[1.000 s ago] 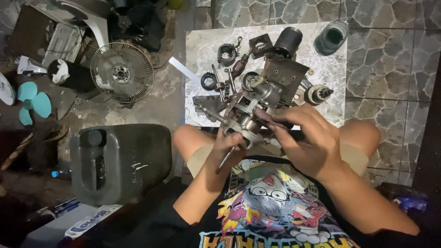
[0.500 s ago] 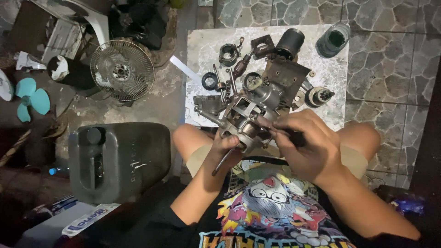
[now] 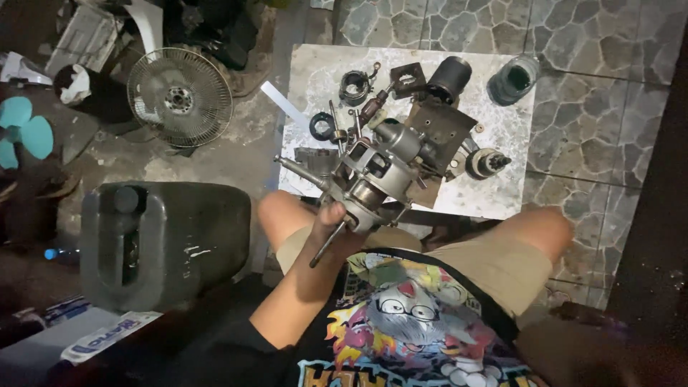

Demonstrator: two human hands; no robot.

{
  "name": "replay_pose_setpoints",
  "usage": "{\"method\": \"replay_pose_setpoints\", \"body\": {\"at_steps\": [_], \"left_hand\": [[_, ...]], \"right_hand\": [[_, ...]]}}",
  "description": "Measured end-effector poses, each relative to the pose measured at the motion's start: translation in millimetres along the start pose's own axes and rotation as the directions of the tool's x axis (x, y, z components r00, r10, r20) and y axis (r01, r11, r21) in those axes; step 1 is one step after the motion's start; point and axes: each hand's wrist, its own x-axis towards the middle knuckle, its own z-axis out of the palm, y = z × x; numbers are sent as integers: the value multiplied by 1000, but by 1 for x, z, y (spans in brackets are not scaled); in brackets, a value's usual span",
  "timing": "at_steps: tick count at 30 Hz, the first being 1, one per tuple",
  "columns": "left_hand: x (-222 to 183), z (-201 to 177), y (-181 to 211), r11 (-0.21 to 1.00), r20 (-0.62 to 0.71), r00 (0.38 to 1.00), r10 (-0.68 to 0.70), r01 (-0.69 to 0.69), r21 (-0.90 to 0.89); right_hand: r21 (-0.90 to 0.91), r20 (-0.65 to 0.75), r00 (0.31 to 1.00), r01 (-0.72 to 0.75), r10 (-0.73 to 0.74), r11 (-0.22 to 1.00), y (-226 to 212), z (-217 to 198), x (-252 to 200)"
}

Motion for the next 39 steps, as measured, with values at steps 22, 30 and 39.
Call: {"method": "replay_pose_setpoints", "body": {"at_steps": [22,30,39], "left_hand": [[20,65,32,985,49,999,0,9,-175],[17,37,27,972,69,997,-17,32,-231],[12,33,37,959,104,993,-57,84,-272]], "right_hand": [[272,-53,996,-61,78,960,-81,39,86],[366,-64,992,-77,108,927,-138,67,124],[476,-102,985,-74,139,876,-171,110,147]]}}
